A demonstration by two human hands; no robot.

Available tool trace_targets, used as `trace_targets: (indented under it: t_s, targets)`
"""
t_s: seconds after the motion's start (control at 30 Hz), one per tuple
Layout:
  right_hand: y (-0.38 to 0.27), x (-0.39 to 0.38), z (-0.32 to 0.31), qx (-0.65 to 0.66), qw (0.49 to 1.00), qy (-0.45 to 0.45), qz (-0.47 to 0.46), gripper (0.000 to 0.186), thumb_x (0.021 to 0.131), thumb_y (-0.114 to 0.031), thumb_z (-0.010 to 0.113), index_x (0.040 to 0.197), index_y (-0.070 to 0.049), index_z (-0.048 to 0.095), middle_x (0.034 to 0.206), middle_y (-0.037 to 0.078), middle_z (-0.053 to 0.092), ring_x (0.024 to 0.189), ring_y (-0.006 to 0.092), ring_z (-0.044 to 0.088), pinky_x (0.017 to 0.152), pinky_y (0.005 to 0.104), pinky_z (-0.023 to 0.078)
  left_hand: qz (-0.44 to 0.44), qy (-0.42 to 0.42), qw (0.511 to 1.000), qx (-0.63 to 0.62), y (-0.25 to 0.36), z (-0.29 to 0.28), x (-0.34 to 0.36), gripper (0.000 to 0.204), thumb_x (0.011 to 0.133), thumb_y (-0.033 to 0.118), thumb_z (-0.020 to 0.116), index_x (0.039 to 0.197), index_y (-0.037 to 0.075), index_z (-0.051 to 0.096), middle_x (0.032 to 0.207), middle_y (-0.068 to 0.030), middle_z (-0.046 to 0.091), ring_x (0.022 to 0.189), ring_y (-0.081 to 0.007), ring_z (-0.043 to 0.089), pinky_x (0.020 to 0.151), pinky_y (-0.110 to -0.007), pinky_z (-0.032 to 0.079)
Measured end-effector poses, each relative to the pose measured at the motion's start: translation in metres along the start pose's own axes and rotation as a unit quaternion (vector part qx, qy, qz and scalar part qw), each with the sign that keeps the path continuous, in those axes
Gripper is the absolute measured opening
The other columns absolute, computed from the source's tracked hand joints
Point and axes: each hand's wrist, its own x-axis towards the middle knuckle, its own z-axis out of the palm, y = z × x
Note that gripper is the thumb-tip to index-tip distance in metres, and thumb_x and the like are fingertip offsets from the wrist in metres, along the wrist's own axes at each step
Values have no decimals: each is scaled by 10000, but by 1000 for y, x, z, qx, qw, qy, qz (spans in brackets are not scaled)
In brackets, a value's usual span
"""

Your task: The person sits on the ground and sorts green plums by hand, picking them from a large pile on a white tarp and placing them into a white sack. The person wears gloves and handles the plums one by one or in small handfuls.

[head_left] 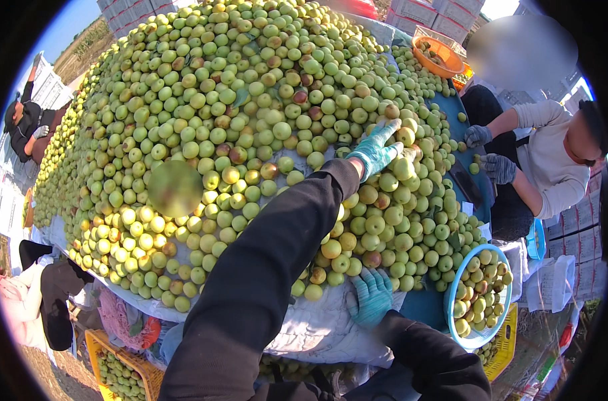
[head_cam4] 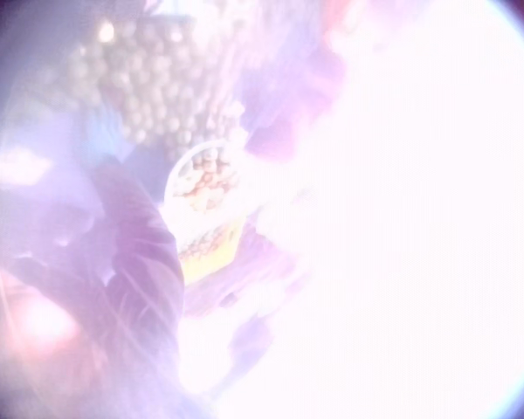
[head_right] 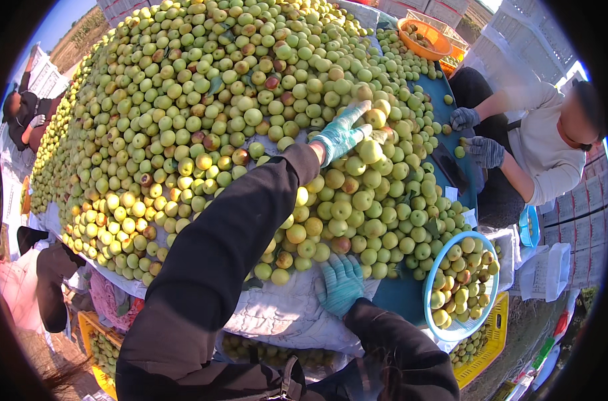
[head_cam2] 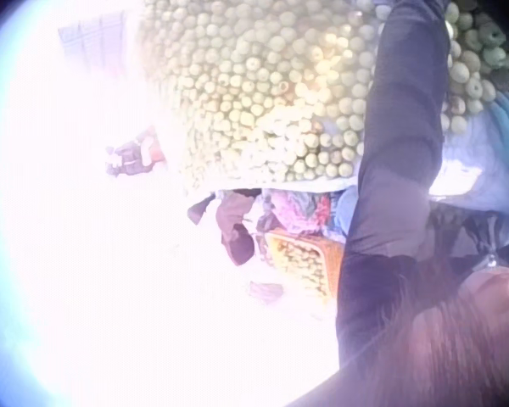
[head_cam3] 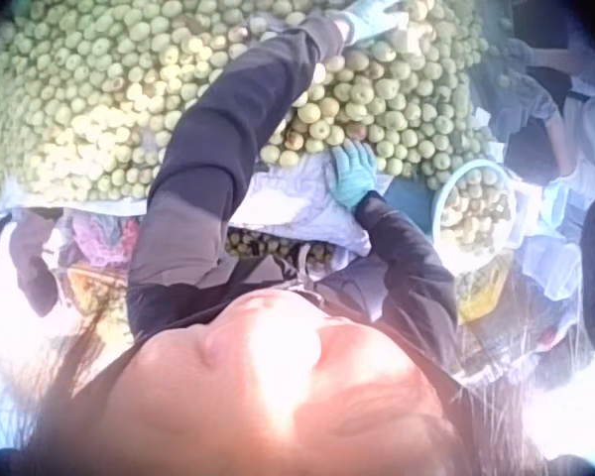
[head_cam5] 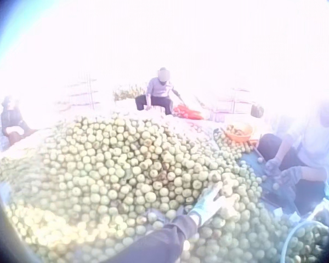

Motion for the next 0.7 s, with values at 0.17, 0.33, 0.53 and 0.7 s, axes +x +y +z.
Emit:
trace_targets:
  t_s: [0.17,0.33,0.53,0.7]
  targets:
    - [-2,3,-3,-18,1000,10,-15,470,809,-278,579,1216,-46,531,1264,170,496,1200,361,455,1043,517,311,81,63,977,189,-19,-120,-7,338,908,299,604,1174,93,628,1328,-131,528,1281,-293,440,1033,-365,393]
    - [-2,5,-2,-20,1000,7,-14,476,811,-281,583,1222,-47,529,1244,168,511,1165,364,477,1018,524,330,-158,263,722,620,-92,-331,-54,413,923,364,515,1289,174,535,1440,-57,409,1352,-272,320,1106,-417,285]
    - [0,5,2,-23,1000,6,-18,483,809,-272,572,1232,-46,515,1268,168,491,1143,369,474,1004,525,334,32,315,893,319,-144,-359,-84,555,873,428,614,1339,148,503,1381,-133,472,1262,-292,453,1066,-384,362]
    - [-1,6,0,-26,1000,-4,-12,484,813,-263,569,1242,-46,513,1267,168,490,1138,369,480,1005,521,338,2,336,941,47,-139,-339,-88,478,894,359,623,1307,130,547,1306,-105,542,1182,-215,515,1013,-326,392]
